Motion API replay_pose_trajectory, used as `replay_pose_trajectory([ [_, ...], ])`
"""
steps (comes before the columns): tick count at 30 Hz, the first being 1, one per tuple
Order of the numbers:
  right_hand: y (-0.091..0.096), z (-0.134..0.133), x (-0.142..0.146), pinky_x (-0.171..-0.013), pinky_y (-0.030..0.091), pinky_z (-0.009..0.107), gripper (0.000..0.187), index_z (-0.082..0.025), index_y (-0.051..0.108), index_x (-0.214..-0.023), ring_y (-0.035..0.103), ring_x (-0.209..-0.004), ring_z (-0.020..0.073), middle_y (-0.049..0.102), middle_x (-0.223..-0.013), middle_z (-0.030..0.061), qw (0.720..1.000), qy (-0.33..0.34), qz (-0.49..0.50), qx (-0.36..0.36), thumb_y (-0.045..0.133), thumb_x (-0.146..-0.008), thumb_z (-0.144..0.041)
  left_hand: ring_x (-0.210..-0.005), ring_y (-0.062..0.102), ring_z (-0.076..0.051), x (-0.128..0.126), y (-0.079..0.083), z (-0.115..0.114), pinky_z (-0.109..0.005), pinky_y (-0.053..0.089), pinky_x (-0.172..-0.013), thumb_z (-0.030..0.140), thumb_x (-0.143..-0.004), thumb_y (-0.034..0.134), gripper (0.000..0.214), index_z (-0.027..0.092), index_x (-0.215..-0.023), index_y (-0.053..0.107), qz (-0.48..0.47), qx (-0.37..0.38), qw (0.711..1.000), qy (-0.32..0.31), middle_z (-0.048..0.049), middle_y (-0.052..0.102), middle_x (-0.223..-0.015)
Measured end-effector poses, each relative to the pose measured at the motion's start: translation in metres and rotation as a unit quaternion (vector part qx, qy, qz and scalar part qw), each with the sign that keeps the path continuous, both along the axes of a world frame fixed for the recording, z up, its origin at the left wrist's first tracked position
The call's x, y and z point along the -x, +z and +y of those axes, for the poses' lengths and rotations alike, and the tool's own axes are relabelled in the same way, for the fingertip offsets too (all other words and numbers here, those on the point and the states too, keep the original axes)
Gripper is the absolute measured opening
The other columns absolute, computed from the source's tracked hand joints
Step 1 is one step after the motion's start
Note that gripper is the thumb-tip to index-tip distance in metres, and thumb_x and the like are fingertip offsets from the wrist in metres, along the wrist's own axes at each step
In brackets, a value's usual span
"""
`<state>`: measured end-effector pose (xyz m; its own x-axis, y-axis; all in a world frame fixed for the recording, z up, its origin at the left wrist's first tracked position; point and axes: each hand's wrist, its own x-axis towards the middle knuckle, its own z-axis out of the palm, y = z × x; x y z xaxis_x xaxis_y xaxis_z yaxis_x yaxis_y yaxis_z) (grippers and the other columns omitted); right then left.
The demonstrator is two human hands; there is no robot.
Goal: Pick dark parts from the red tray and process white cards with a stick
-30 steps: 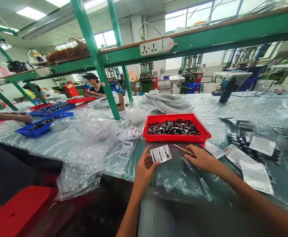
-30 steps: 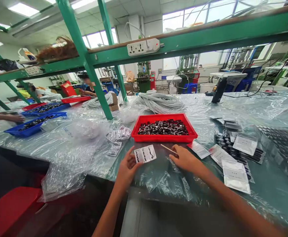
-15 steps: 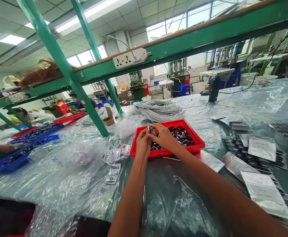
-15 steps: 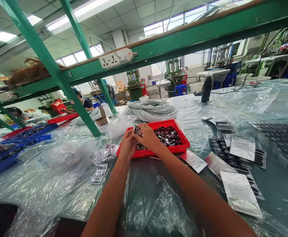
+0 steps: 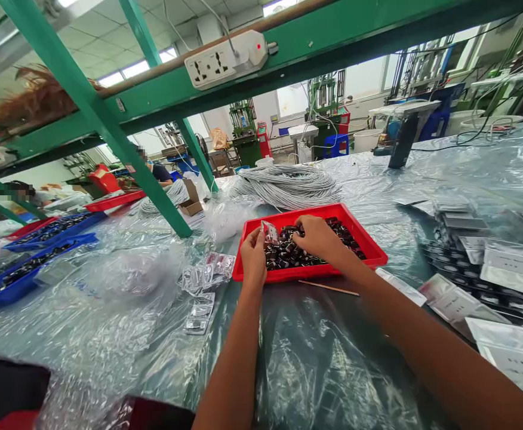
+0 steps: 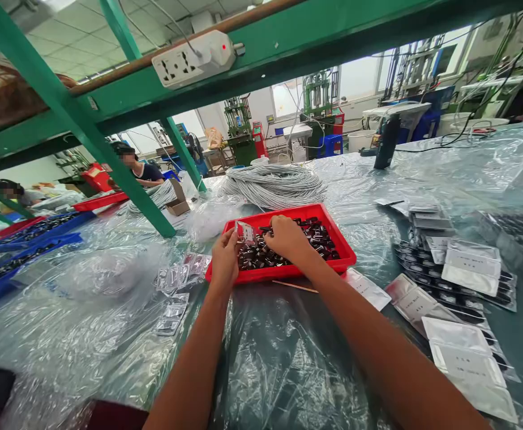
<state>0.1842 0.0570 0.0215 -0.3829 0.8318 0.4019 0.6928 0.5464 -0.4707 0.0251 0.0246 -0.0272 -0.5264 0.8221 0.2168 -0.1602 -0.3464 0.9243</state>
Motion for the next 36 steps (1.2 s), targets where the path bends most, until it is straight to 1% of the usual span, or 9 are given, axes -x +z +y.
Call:
replay_pose_trajectory([
  [2,-0.005,-0.001,0.001,-0.093,0.052,0.039,0.034,-0.012,0.067,-0.118,0.064,-0.110,0.0284,0.067,-0.121,0.0170,0.995,0.060,0.036,-0.068,0.063,-0.085,-0.021,-0.078,0.065,-0.014,0.000,0.004,-0.003,-0.026,0.051,-0.074,0.036,-0.069,0.079,0.024,0.017,-0.080,0.068,-0.060,0.003,0.997,-0.052,-0.0031,0.069,-0.082],
  [5,-0.018,-0.003,0.010,-0.102,0.050,0.043,0.041,-0.016,0.062,-0.128,0.060,-0.120,0.0279,0.062,-0.131,0.0146,0.979,0.152,0.053,-0.122,0.063,-0.088,-0.020,-0.077,0.064,-0.013,-0.004,0.013,-0.009,-0.024,0.050,-0.072,0.031,-0.068,0.078,0.020,0.017,-0.076,0.067,-0.129,-0.008,0.985,-0.111,-0.0025,0.068,-0.079],
  [8,-0.029,-0.006,0.019,-0.101,0.052,0.046,0.037,-0.016,0.062,-0.129,0.061,-0.119,0.0288,0.063,-0.130,0.0159,0.976,0.160,0.027,-0.144,0.056,-0.092,-0.014,-0.073,0.063,-0.011,-0.009,0.019,-0.014,-0.023,0.048,-0.069,0.032,-0.067,0.080,0.024,0.016,-0.079,0.067,-0.171,-0.004,0.976,-0.133,-0.0021,0.069,-0.082],
  [14,-0.035,-0.007,0.018,-0.102,0.053,0.049,0.038,-0.013,0.060,-0.129,0.059,-0.123,0.0309,0.060,-0.132,0.0194,0.962,0.187,0.022,-0.198,0.054,-0.092,-0.013,-0.081,0.066,-0.014,-0.008,0.016,-0.016,-0.025,0.048,-0.076,0.030,-0.057,0.091,0.039,0.014,-0.087,0.071,-0.128,-0.018,0.981,-0.146,-0.0038,0.073,-0.088],
  [19,-0.035,-0.006,0.017,-0.107,0.050,0.052,0.050,-0.015,0.054,-0.137,0.057,-0.127,0.0314,0.058,-0.136,0.0183,0.956,0.197,0.094,-0.194,0.062,-0.088,-0.021,-0.086,0.069,-0.021,-0.001,0.008,-0.012,-0.032,0.050,-0.083,0.029,-0.053,0.093,0.042,0.015,-0.087,0.073,-0.130,-0.022,0.982,-0.136,-0.0057,0.074,-0.086],
  [25,-0.037,-0.010,0.023,-0.104,0.052,0.048,0.033,-0.018,0.065,-0.121,0.063,-0.120,0.0283,0.068,-0.126,0.0150,0.943,0.196,0.199,-0.182,0.067,-0.089,-0.026,-0.080,0.068,-0.017,0.007,0.010,-0.013,-0.028,0.051,-0.078,0.027,-0.050,0.094,0.041,0.017,-0.085,0.075,-0.113,-0.041,0.979,-0.165,-0.0033,0.075,-0.085],
  [29,-0.039,-0.013,0.027,-0.092,0.060,0.041,0.032,-0.018,0.068,-0.117,0.066,-0.115,0.0261,0.069,-0.125,0.0135,0.940,0.198,0.254,-0.117,0.067,-0.086,-0.025,-0.071,0.066,-0.013,0.011,0.017,-0.018,-0.025,0.051,-0.072,0.027,-0.047,0.095,0.039,0.018,-0.080,0.076,-0.077,-0.021,0.982,-0.172,-0.0011,0.074,-0.078],
  [32,-0.032,-0.011,0.024,-0.084,0.061,0.035,0.031,-0.017,0.071,-0.113,0.070,-0.107,0.0240,0.071,-0.122,0.0116,0.953,0.189,0.226,-0.065,0.062,-0.084,-0.018,-0.067,0.065,-0.013,0.016,0.019,-0.019,-0.026,0.051,-0.067,0.030,-0.049,0.094,0.038,0.018,-0.080,0.076,-0.038,-0.016,0.989,-0.143,-0.0010,0.074,-0.076],
  [36,-0.021,-0.003,0.012,-0.092,0.056,0.040,0.028,-0.013,0.075,-0.102,0.072,-0.095,0.0258,0.077,-0.102,0.0120,0.988,0.115,0.098,-0.039,0.057,-0.081,-0.009,-0.059,0.061,-0.012,0.022,0.018,-0.017,-0.024,0.048,-0.058,0.033,-0.051,0.091,0.035,0.017,-0.076,0.072,-0.039,-0.009,0.997,-0.069,0.0004,0.070,-0.069],
])
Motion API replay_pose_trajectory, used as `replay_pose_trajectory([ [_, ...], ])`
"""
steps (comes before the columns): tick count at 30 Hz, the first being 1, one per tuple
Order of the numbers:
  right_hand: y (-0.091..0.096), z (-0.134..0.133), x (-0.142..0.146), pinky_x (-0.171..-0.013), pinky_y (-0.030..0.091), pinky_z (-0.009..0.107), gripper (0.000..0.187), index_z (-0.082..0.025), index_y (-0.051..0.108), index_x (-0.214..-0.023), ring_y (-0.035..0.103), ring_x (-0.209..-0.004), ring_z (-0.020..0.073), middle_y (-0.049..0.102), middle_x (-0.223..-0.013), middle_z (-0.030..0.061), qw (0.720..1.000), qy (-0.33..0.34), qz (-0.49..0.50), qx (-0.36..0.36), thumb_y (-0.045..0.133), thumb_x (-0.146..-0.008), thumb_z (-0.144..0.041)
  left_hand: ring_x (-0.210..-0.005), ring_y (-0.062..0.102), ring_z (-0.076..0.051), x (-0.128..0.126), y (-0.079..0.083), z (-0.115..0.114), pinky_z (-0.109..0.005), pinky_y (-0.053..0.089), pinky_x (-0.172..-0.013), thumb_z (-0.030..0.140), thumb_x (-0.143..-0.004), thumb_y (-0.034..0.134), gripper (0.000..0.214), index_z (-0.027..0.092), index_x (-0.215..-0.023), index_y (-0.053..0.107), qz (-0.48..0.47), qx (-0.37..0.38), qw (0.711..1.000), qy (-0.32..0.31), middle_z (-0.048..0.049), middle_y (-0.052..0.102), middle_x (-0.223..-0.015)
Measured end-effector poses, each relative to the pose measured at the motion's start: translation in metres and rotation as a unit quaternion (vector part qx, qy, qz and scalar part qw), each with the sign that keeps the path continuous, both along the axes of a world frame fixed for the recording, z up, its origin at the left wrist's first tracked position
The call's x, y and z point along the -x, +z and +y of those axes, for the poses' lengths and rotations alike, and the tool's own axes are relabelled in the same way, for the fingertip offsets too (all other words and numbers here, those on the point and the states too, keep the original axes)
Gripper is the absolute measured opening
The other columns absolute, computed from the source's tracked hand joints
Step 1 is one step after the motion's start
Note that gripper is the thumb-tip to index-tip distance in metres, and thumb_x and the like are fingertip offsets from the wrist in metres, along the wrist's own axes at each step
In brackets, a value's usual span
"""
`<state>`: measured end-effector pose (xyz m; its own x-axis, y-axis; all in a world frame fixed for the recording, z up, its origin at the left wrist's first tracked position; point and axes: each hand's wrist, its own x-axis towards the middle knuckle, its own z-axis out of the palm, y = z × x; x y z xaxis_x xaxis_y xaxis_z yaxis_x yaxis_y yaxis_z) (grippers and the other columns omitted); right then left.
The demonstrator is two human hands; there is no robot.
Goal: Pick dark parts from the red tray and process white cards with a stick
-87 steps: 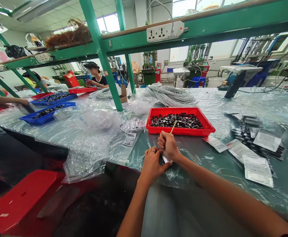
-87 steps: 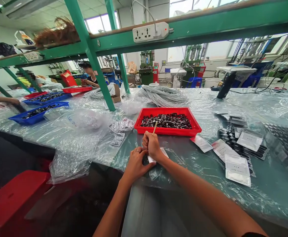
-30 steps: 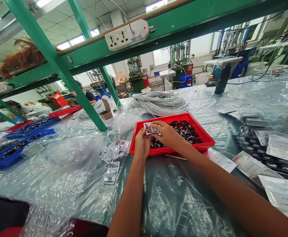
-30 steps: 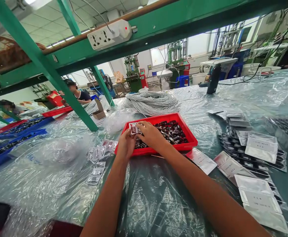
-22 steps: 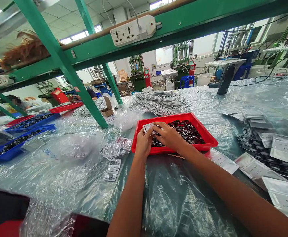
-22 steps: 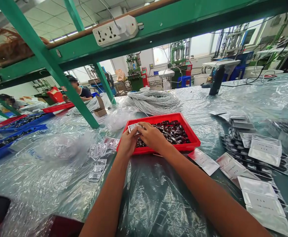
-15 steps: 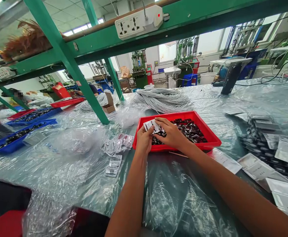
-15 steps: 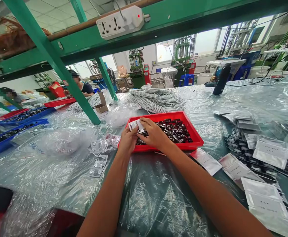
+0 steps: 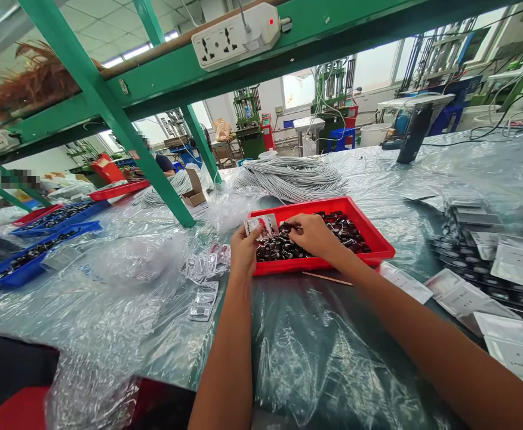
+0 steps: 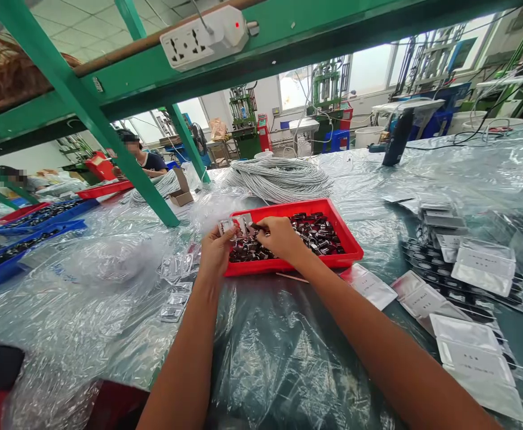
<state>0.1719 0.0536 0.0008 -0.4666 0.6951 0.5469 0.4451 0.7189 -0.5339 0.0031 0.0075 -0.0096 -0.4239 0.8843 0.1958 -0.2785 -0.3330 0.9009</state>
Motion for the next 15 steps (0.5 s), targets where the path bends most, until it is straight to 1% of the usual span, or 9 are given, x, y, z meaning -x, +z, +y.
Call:
replay_pose_trajectory([
  [1,0.001,0.002,-0.003,-0.095,0.054,0.043,0.030,-0.012,0.074,-0.104,0.071,-0.099,0.0272,0.076,-0.104,0.0135,1.000,-0.015,-0.019,-0.006,0.057,-0.080,-0.009,-0.059,0.061,-0.012,0.001,0.000,0.001,-0.023,0.048,-0.058,0.033,-0.051,0.090,0.035,0.016,-0.076,0.071,-0.013,0.005,1.000,0.003,0.0004,0.070,-0.069],
  [3,0.002,0.003,-0.005,-0.102,0.051,0.046,0.035,-0.012,0.070,-0.115,0.065,-0.114,0.0297,0.070,-0.121,0.0167,0.999,-0.014,-0.022,-0.040,0.058,-0.082,-0.011,-0.063,0.063,-0.013,0.000,0.000,0.003,-0.024,0.050,-0.062,0.030,-0.054,0.089,0.034,0.016,-0.078,0.070,-0.041,0.011,0.999,-0.014,-0.0008,0.071,-0.073],
  [5,-0.001,0.001,-0.003,-0.107,0.048,0.048,0.041,-0.015,0.064,-0.127,0.058,-0.127,0.0295,0.061,-0.136,0.0169,0.997,0.022,-0.002,-0.079,0.059,-0.087,-0.017,-0.073,0.067,-0.015,-0.004,0.001,0.003,-0.027,0.052,-0.070,0.027,-0.057,0.087,0.035,0.016,-0.084,0.069,-0.066,0.006,0.997,-0.045,-0.0029,0.073,-0.082],
  [6,-0.003,0.000,-0.001,-0.109,0.047,0.049,0.041,-0.016,0.062,-0.130,0.056,-0.129,0.0292,0.058,-0.140,0.0166,0.995,0.041,0.007,-0.090,0.059,-0.089,-0.019,-0.077,0.068,-0.016,-0.006,0.002,0.003,-0.028,0.053,-0.073,0.027,-0.059,0.086,0.035,0.016,-0.087,0.069,-0.077,0.004,0.995,-0.060,-0.0037,0.074,-0.085],
  [8,-0.007,-0.002,0.003,-0.110,0.046,0.049,0.041,-0.016,0.061,-0.132,0.055,-0.131,0.0292,0.055,-0.142,0.0172,0.993,0.060,0.012,-0.097,0.059,-0.091,-0.021,-0.084,0.070,-0.019,-0.010,0.003,0.001,-0.031,0.055,-0.077,0.032,-0.063,0.084,0.036,0.017,-0.091,0.069,-0.089,0.005,0.993,-0.083,-0.0051,0.074,-0.090],
  [10,-0.010,-0.004,0.006,-0.112,0.045,0.049,0.039,-0.014,0.061,-0.132,0.053,-0.133,0.0298,0.054,-0.143,0.0192,0.993,0.060,0.011,-0.101,0.057,-0.093,-0.021,-0.088,0.070,-0.021,-0.013,0.004,-0.002,-0.032,0.055,-0.078,0.035,-0.063,0.085,0.037,0.016,-0.092,0.070,-0.073,0.006,0.993,-0.094,-0.0067,0.075,-0.093],
  [13,-0.011,-0.005,0.009,-0.114,0.043,0.049,0.040,-0.012,0.059,-0.133,0.049,-0.137,0.0294,0.053,-0.143,0.0208,0.990,0.071,0.012,-0.121,0.052,-0.095,-0.018,-0.086,0.071,-0.021,-0.018,0.003,-0.004,-0.031,0.054,-0.079,0.028,-0.055,0.090,0.043,0.015,-0.091,0.072,-0.036,-0.001,0.997,-0.073,-0.0071,0.076,-0.093],
  [15,-0.012,-0.007,0.011,-0.114,0.043,0.048,0.040,-0.012,0.058,-0.134,0.050,-0.137,0.0284,0.054,-0.144,0.0199,0.988,0.078,0.025,-0.130,0.051,-0.095,-0.018,-0.082,0.070,-0.019,-0.020,0.003,-0.004,-0.030,0.053,-0.079,0.025,-0.049,0.092,0.045,0.015,-0.088,0.072,-0.039,-0.008,0.998,-0.050,-0.0056,0.076,-0.089],
])
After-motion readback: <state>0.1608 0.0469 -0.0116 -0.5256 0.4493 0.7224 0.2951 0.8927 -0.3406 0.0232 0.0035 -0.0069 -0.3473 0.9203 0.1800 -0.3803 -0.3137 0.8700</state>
